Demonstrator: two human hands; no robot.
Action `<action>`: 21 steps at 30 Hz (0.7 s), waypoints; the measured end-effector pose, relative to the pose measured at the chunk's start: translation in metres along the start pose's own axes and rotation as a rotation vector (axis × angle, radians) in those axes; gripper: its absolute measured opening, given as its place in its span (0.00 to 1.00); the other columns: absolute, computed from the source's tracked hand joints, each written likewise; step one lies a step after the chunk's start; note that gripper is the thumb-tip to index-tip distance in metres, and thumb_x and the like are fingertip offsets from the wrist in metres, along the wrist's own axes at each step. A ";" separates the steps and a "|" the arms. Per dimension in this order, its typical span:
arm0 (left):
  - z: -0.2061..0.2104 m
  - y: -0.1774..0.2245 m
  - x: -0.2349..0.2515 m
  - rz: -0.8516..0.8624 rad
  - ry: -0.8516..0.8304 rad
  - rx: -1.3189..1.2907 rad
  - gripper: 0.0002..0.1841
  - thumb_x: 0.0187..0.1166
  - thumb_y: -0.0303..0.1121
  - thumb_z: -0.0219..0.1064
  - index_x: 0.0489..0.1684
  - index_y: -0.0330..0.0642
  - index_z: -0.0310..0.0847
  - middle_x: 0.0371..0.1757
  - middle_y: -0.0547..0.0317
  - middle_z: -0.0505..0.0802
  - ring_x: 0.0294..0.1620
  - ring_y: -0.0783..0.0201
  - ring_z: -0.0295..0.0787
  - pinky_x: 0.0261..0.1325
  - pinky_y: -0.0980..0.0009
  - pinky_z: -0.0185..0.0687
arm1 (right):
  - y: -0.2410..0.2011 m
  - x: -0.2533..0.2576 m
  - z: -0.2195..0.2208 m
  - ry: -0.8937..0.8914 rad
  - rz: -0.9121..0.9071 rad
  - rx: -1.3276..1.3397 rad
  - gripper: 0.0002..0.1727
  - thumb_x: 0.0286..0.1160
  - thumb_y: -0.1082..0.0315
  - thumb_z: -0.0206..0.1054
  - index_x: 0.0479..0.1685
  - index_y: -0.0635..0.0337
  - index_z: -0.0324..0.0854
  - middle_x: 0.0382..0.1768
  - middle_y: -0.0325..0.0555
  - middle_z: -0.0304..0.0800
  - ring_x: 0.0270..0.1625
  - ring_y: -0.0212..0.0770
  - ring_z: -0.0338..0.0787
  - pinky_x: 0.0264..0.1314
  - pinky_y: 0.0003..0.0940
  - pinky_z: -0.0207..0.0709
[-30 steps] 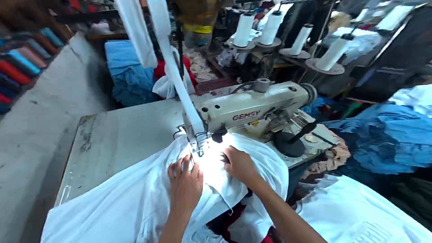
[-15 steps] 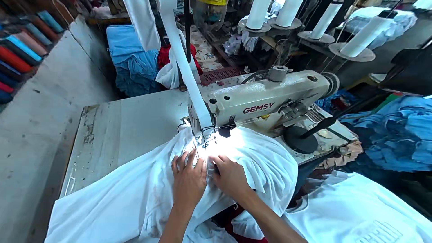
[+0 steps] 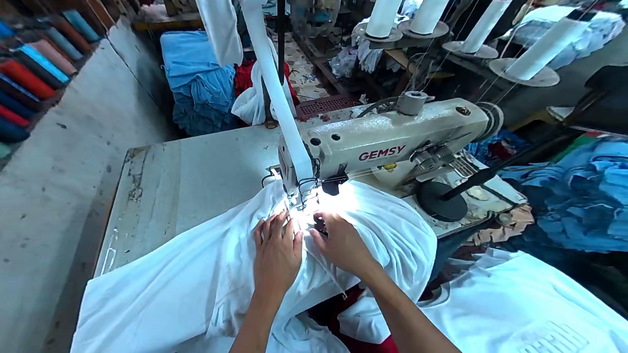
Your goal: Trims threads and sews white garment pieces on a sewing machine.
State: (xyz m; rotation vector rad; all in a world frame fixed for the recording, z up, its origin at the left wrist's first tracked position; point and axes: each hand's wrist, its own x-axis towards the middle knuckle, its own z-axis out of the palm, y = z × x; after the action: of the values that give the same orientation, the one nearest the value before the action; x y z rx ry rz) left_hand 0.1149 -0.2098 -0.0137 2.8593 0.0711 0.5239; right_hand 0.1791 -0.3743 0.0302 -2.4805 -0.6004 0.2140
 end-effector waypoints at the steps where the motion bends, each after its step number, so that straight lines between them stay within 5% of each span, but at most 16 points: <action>1: 0.000 0.000 0.000 -0.004 -0.002 -0.003 0.25 0.89 0.52 0.48 0.67 0.52 0.87 0.79 0.61 0.83 0.84 0.54 0.72 0.88 0.45 0.53 | 0.000 0.001 -0.002 -0.028 0.011 -0.010 0.24 0.83 0.54 0.62 0.70 0.59 0.82 0.55 0.54 0.91 0.57 0.51 0.91 0.61 0.49 0.83; 6: 0.000 0.001 -0.001 -0.005 0.015 0.005 0.24 0.88 0.50 0.49 0.68 0.53 0.87 0.78 0.61 0.84 0.82 0.54 0.75 0.87 0.46 0.56 | -0.004 0.003 -0.008 -0.049 0.070 -0.161 0.22 0.84 0.48 0.61 0.70 0.43 0.87 0.64 0.57 0.83 0.58 0.55 0.89 0.52 0.51 0.84; 13: 0.000 0.000 0.000 -0.009 0.012 -0.032 0.23 0.88 0.48 0.49 0.65 0.55 0.89 0.78 0.61 0.84 0.82 0.53 0.75 0.87 0.45 0.55 | 0.000 0.007 0.006 0.067 -0.059 -0.181 0.17 0.84 0.53 0.60 0.61 0.44 0.91 0.55 0.50 0.90 0.53 0.53 0.92 0.45 0.52 0.84; 17: 0.001 -0.002 0.003 -0.041 0.032 -0.071 0.22 0.89 0.46 0.47 0.64 0.58 0.89 0.75 0.65 0.86 0.79 0.57 0.77 0.85 0.48 0.59 | 0.011 0.006 0.012 0.128 -0.106 -0.099 0.18 0.82 0.51 0.64 0.64 0.42 0.90 0.56 0.53 0.90 0.51 0.53 0.92 0.45 0.51 0.85; 21: -0.010 0.001 0.018 -0.123 0.044 -0.107 0.18 0.82 0.45 0.57 0.50 0.52 0.95 0.65 0.60 0.92 0.68 0.50 0.85 0.74 0.37 0.65 | 0.027 0.000 0.021 0.233 -0.126 0.053 0.22 0.82 0.47 0.64 0.67 0.45 0.88 0.54 0.48 0.91 0.53 0.45 0.92 0.51 0.46 0.87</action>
State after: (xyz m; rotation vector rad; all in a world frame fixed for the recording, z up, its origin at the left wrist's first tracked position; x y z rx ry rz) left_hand 0.1283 -0.2069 0.0018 2.7184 0.2182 0.5485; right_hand 0.1828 -0.3838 -0.0019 -2.3619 -0.6395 -0.1051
